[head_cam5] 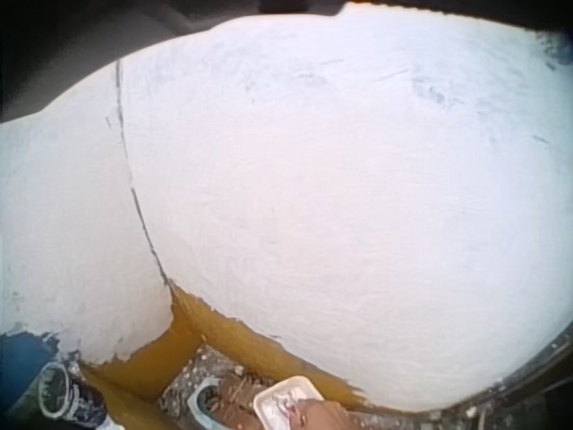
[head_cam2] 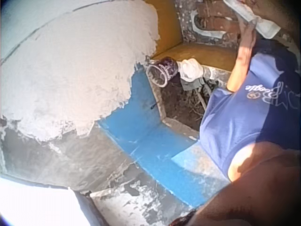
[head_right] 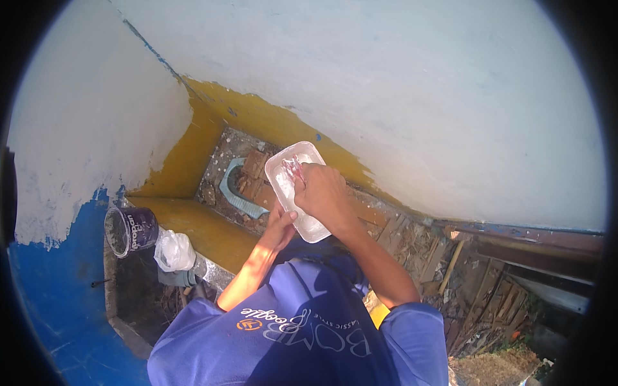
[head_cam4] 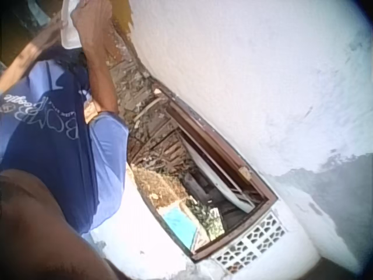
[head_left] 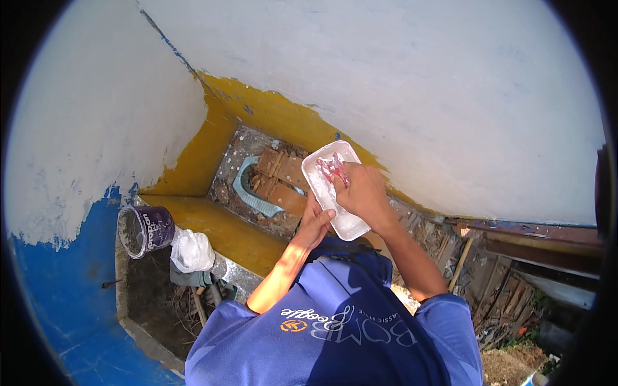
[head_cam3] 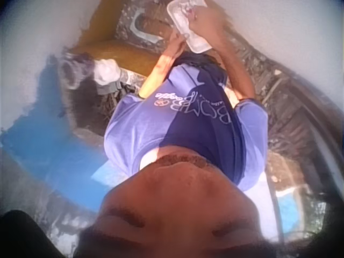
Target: The person mixes a red liquid into white paint in a plastic container.
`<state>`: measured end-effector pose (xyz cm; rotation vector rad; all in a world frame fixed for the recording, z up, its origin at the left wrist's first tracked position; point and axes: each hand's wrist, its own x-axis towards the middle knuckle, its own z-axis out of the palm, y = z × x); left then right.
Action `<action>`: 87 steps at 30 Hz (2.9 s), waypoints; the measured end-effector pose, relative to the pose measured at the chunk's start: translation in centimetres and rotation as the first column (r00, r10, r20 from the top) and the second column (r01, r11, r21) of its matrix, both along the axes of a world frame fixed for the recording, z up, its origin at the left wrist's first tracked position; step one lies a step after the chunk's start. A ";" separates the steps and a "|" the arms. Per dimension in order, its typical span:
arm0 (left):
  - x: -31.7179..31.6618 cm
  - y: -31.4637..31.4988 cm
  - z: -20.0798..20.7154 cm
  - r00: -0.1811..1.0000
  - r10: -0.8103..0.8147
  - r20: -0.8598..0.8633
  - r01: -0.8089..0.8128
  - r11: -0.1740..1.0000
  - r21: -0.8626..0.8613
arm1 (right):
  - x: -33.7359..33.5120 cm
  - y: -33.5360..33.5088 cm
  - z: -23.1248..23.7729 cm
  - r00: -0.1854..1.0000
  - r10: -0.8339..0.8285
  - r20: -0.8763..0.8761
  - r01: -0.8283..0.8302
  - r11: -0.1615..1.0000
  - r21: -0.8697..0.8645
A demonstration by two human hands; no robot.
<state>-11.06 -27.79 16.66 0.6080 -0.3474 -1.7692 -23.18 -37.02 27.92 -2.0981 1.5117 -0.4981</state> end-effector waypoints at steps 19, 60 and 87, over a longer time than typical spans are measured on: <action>0.4 -0.3 -0.2 1.000 0.000 0.026 0.000 0.999 -0.035 | -0.6 -0.6 0.2 0.997 -0.071 0.001 0.071 0.997 0.007; 0.9 -1.0 0.1 1.000 0.022 0.018 -0.021 0.998 -0.054 | -0.1 1.2 -0.2 0.999 0.040 -0.012 -0.040 0.999 -0.002; 1.2 -0.4 -0.7 1.000 0.018 -0.021 -0.018 1.000 -0.001 | 1.2 0.2 -0.1 0.999 -0.037 -0.010 0.037 0.999 -0.005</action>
